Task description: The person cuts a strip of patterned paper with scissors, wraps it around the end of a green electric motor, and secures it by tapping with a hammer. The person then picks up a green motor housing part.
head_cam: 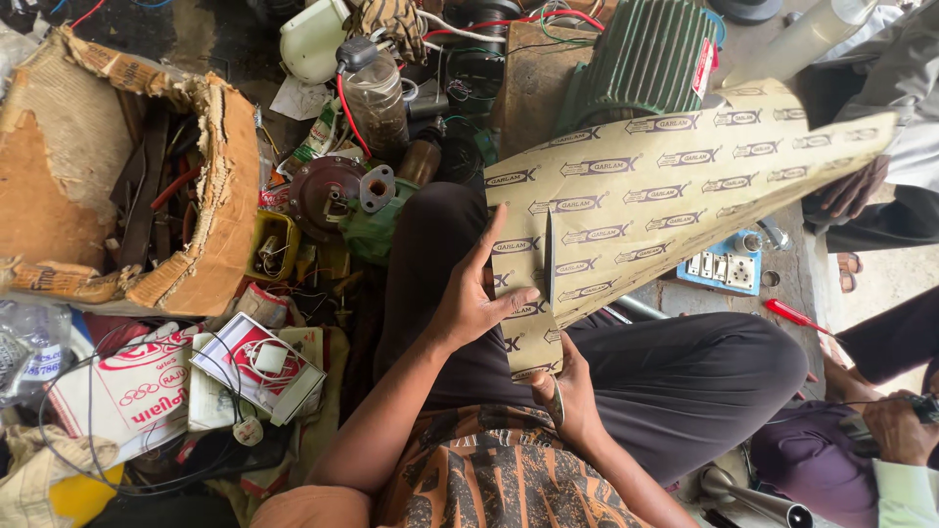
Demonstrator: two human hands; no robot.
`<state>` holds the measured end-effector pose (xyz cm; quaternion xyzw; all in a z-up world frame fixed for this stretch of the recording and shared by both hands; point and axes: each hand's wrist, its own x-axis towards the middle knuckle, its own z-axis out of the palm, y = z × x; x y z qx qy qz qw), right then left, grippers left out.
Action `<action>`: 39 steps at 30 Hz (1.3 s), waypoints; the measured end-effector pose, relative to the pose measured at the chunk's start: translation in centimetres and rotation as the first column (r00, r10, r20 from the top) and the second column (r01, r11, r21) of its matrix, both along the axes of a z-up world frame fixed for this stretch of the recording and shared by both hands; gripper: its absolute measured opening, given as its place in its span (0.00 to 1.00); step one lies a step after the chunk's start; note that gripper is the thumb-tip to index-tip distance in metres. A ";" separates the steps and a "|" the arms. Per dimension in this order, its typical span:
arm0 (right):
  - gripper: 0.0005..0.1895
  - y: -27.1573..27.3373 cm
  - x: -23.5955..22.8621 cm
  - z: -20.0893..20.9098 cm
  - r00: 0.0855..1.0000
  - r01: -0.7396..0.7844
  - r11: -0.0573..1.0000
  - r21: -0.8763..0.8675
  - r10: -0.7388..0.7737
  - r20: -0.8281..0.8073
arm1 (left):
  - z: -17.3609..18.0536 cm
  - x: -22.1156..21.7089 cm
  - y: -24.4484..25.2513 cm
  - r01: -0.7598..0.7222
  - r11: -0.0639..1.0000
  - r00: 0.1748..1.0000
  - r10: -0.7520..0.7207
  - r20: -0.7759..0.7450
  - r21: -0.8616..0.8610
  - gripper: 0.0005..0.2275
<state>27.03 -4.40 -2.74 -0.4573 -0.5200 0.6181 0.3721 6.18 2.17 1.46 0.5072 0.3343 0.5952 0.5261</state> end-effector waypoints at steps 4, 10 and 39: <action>0.52 0.2 0.1 -0.4 0.998 -0.029 0.998 0.049 0.032 -0.052 | -0.2 -0.2 0.1 -0.012 1.000 0.999 0.013 -0.039 0.016 0.46; 0.58 0.1 0.8 0.0 0.999 -0.013 0.983 -0.184 0.004 -0.052 | -0.2 0.2 -0.8 0.038 0.999 0.999 -0.038 -0.026 0.010 0.47; 0.54 1.1 -0.1 3.5 0.992 -0.045 0.988 -0.146 0.028 -0.123 | -1.0 1.3 -3.7 0.145 0.987 0.989 -0.147 -0.023 -0.069 0.47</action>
